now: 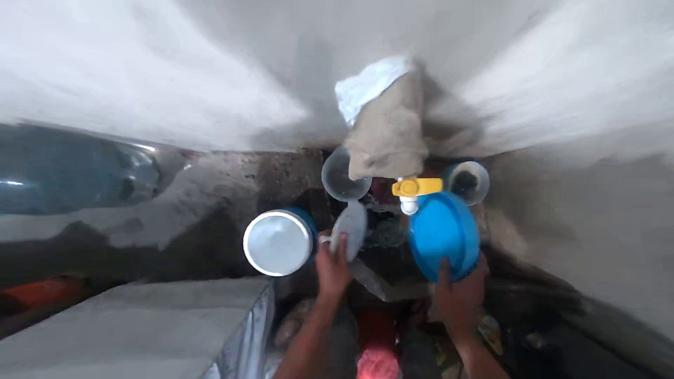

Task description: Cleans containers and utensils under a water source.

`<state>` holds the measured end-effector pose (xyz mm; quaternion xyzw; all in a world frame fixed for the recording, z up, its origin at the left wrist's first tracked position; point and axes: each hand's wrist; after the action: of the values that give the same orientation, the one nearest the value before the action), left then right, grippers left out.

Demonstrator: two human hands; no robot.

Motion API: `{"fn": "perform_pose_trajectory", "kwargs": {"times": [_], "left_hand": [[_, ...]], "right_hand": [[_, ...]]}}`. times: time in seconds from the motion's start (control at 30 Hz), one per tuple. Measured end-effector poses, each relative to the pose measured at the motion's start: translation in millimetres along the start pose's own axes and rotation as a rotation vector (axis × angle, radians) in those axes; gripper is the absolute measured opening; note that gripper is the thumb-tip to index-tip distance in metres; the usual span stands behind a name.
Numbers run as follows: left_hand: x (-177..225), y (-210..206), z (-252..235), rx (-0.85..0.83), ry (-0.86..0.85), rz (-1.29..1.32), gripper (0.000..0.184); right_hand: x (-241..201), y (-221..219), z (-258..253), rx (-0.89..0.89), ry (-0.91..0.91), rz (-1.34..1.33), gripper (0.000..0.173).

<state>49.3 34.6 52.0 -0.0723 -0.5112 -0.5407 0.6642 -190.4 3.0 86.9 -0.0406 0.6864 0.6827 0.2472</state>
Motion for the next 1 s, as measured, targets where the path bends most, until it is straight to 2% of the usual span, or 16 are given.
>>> {"fn": "perform_pose_trajectory", "kwargs": {"times": [0.1, 0.17, 0.27, 0.33, 0.5, 0.57, 0.67, 0.77, 0.87, 0.93, 1.0], "left_hand": [[26, -74, -12, -0.279, 0.036, 0.059, 0.044], [40, -115, -19, -0.327, 0.008, -0.002, 0.043], [61, -144, -23, -0.368, -0.063, -0.277, 0.062], [67, -146, -21, -0.370, -0.049, -0.332, 0.066], [53, -135, -10, -0.211, 0.087, -0.254, 0.061], [39, -129, -6, -0.121, 0.150, -0.112, 0.056], [16, -123, -1, -0.112, 0.239, 0.049, 0.039], [4, -118, 4, -0.118, 0.306, 0.119, 0.038], [-1, -114, 8, -0.159, 0.303, 0.159, 0.038], [2, -116, 9, -0.199, 0.300, 0.133, 0.034], [9, -118, 8, -0.262, 0.235, 0.138, 0.038]], "right_hand": [[29, 39, -1, 0.035, -0.092, -0.078, 0.078], [53, 61, 1, 0.050, -0.141, -0.130, 0.080], [91, 86, 10, 0.068, -0.156, -0.118, 0.078], [109, 101, 23, 0.023, -0.217, -0.112, 0.079], [133, 109, 58, -0.090, -0.438, -0.183, 0.080], [134, 105, 63, -0.109, -0.533, -0.323, 0.080], [138, 97, 61, -0.079, -0.689, -0.503, 0.074], [144, 88, 42, -0.038, -0.849, -0.660, 0.064], [145, 70, 13, -0.205, -0.888, -0.811, 0.049], [135, 51, -6, -0.378, -0.914, -0.892, 0.054], [120, 35, -21, -0.542, -0.908, -1.023, 0.052]]}}
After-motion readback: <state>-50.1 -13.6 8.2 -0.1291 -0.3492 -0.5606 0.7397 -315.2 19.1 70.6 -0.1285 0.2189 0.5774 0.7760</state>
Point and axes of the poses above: each hand's wrist, its own z-axis away from the middle knuckle, its own y-axis out of the back of the hand, x = y × z, and after that the axes turned 4 degrees about x, right-handed
